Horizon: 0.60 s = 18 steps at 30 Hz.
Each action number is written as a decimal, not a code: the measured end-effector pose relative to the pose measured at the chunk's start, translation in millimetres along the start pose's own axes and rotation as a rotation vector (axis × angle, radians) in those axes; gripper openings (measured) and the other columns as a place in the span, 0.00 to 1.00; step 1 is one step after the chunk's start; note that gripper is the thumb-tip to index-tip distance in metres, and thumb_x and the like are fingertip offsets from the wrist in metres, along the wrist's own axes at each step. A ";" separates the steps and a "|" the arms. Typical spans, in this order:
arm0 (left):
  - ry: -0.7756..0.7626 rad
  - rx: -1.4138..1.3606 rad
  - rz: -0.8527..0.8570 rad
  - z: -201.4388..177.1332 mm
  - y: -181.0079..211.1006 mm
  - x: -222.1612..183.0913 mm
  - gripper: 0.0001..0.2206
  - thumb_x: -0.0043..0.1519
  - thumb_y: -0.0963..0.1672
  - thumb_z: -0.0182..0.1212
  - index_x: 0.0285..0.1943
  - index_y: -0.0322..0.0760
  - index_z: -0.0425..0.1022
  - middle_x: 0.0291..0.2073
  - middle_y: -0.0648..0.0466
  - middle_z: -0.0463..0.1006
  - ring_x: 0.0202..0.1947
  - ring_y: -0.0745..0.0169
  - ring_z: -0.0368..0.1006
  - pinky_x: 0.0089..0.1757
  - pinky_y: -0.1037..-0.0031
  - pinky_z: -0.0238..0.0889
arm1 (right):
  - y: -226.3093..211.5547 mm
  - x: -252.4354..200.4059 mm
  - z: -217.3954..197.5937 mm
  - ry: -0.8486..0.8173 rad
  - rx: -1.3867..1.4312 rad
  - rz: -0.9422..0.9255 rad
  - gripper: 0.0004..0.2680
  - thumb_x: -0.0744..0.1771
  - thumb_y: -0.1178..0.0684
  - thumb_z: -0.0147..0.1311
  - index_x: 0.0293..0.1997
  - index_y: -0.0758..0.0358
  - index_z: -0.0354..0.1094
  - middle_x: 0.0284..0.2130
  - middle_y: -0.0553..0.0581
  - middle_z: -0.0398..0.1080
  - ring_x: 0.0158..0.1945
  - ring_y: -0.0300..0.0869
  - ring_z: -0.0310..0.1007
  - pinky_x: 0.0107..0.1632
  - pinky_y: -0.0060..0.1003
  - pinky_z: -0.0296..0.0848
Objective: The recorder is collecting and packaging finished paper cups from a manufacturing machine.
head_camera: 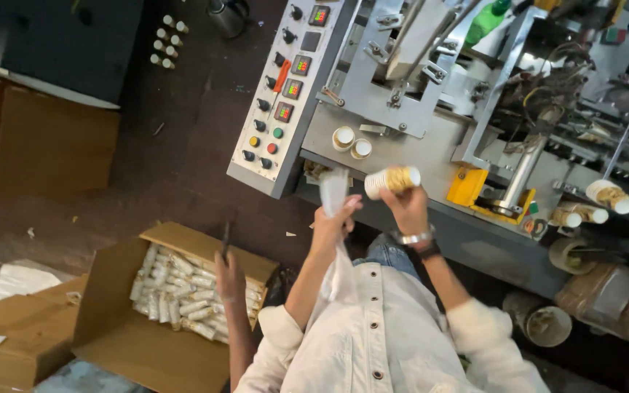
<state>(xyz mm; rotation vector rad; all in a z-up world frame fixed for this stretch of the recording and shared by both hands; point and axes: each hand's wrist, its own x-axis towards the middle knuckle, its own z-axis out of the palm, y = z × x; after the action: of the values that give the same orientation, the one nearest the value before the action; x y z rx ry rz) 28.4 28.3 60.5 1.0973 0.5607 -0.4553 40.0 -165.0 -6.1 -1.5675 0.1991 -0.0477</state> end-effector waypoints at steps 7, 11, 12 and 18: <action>-0.021 0.000 0.094 28.1 -5.0 3.4 0.13 0.56 0.44 0.74 0.41 0.27 0.81 0.20 0.60 0.72 0.16 0.76 0.61 0.21 0.81 0.52 | -67.8 -36.8 4.6 -0.051 0.185 -0.016 0.19 0.67 0.60 0.60 0.64 0.72 0.59 0.54 0.59 0.71 0.57 0.41 0.72 0.61 0.37 0.72; -0.029 0.049 0.182 35.2 -4.4 -1.1 0.11 0.55 0.43 0.75 0.37 0.28 0.81 0.21 0.60 0.74 0.16 0.76 0.63 0.21 0.80 0.54 | -66.0 -38.7 -1.5 0.020 0.241 -0.015 0.19 0.67 0.59 0.60 0.65 0.72 0.59 0.55 0.60 0.71 0.58 0.41 0.72 0.62 0.37 0.71; -0.031 0.049 0.179 35.7 -5.0 -1.8 0.11 0.55 0.43 0.75 0.37 0.28 0.81 0.21 0.60 0.74 0.16 0.76 0.63 0.21 0.80 0.54 | -68.0 -39.6 -2.5 0.023 0.240 -0.014 0.19 0.67 0.59 0.60 0.65 0.72 0.59 0.55 0.60 0.71 0.58 0.41 0.72 0.62 0.37 0.71; -0.027 0.199 0.259 41.9 9.8 -12.3 0.11 0.55 0.44 0.74 0.36 0.28 0.82 0.21 0.60 0.76 0.17 0.76 0.65 0.22 0.80 0.57 | -81.7 -41.3 1.7 0.132 0.337 0.012 0.19 0.68 0.59 0.60 0.65 0.72 0.60 0.56 0.62 0.70 0.58 0.42 0.72 0.63 0.39 0.71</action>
<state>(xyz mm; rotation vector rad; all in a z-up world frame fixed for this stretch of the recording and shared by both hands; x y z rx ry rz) 33.0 -5.4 89.4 1.3327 0.3471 -0.3030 7.4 -157.4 79.2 -1.2279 0.2886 -0.1668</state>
